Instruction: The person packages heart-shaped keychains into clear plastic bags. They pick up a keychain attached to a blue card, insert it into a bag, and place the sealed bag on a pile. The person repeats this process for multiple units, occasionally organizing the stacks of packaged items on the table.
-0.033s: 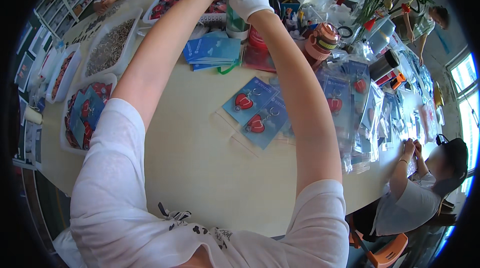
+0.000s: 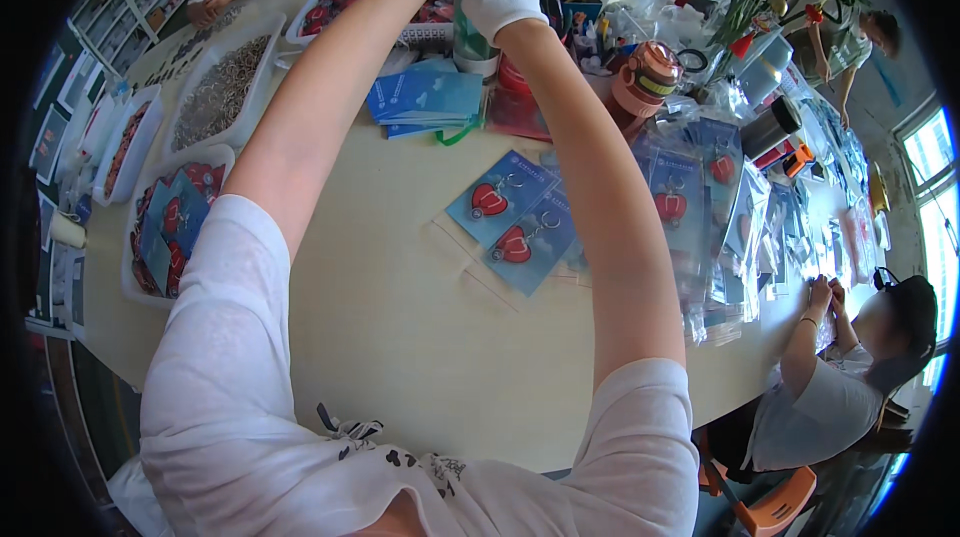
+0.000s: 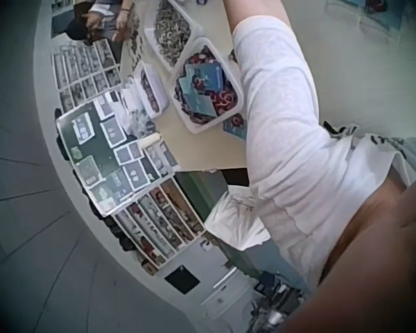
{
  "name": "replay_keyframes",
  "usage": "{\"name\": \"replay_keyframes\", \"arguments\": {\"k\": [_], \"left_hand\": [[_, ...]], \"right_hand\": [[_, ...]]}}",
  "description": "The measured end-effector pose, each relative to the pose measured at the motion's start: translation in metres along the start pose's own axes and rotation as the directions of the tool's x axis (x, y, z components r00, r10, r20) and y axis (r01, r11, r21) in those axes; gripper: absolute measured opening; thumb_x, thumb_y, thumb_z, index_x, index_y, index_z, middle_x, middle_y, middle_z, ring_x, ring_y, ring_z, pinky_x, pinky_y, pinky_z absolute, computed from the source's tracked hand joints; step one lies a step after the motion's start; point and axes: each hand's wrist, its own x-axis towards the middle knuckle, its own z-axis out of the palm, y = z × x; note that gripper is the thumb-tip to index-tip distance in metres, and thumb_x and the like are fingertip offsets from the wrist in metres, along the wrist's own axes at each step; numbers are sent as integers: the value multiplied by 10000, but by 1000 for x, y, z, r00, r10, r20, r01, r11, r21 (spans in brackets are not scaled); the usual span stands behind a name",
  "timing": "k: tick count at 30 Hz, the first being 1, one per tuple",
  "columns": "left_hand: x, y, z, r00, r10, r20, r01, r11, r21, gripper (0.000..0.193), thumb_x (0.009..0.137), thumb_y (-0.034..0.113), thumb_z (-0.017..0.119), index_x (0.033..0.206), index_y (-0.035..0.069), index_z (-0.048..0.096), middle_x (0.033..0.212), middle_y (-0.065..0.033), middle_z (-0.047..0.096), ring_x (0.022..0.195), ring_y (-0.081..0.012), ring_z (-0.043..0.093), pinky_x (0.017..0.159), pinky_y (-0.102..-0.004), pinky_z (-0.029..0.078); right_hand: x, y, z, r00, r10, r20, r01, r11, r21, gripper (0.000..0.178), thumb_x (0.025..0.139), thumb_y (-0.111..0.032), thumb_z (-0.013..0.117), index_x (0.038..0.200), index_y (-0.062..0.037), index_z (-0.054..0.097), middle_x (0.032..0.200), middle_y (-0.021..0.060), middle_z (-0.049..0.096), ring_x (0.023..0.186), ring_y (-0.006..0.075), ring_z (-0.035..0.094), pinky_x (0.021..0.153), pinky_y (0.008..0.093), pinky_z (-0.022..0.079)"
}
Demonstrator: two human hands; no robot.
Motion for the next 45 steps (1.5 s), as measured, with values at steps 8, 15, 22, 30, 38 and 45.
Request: {"name": "replay_keyframes", "arguments": {"k": [8,15,22,30,38,45], "left_hand": [[-12,21,-47,949,315,-19,-314,937,-154,483,961,411,491,1242,19,512,1128,-91,616,1082,-206,564,943,-358,425],[-241,-25,-102,810,491,-321,-368,851,374,156,892,144,557,964,28,632,883,-51,657,891,-143,625,895,-303,449],[-403,-93,-117,972,210,-107,-149,899,413,132,932,75,531,1019,29,619,957,-30,632,894,-109,599,823,-254,466],[-566,-26,-156,964,258,-69,-126,667,734,125,891,-16,554,992,-8,627,958,-66,647,886,-136,619,806,-277,476],[-663,21,-280,528,700,-481,170,468,867,156,861,37,624,1010,-9,632,976,-129,645,945,-235,612,857,-322,458],[-679,39,-357,636,665,-390,493,37,869,627,798,216,746,1326,33,462,1330,-183,474,1275,-320,393,1047,-416,327]], "right_hand": [[-5,-21,-39,985,26,-173,12,977,212,263,822,-177,571,1025,-16,616,1153,85,599,1054,260,544,860,377,432],[-57,-51,-15,847,-276,453,28,876,482,756,697,-359,751,1326,-53,464,1256,172,542,1188,344,498,1016,407,392],[-28,-65,20,737,-353,577,103,902,420,866,625,-436,781,1321,-23,471,1315,191,510,1215,343,490,1030,401,387],[-6,-176,-41,720,-366,590,-93,791,605,608,831,-413,647,1326,-97,491,1302,160,528,1199,328,502,1011,414,393],[-37,-343,-3,863,-284,417,-187,588,787,516,831,-353,642,1260,-91,524,1248,159,548,1147,367,504,957,441,419],[-36,-390,15,921,-194,339,-147,632,761,399,724,-214,724,1077,-65,613,1024,155,620,957,355,544,864,463,443]]}}
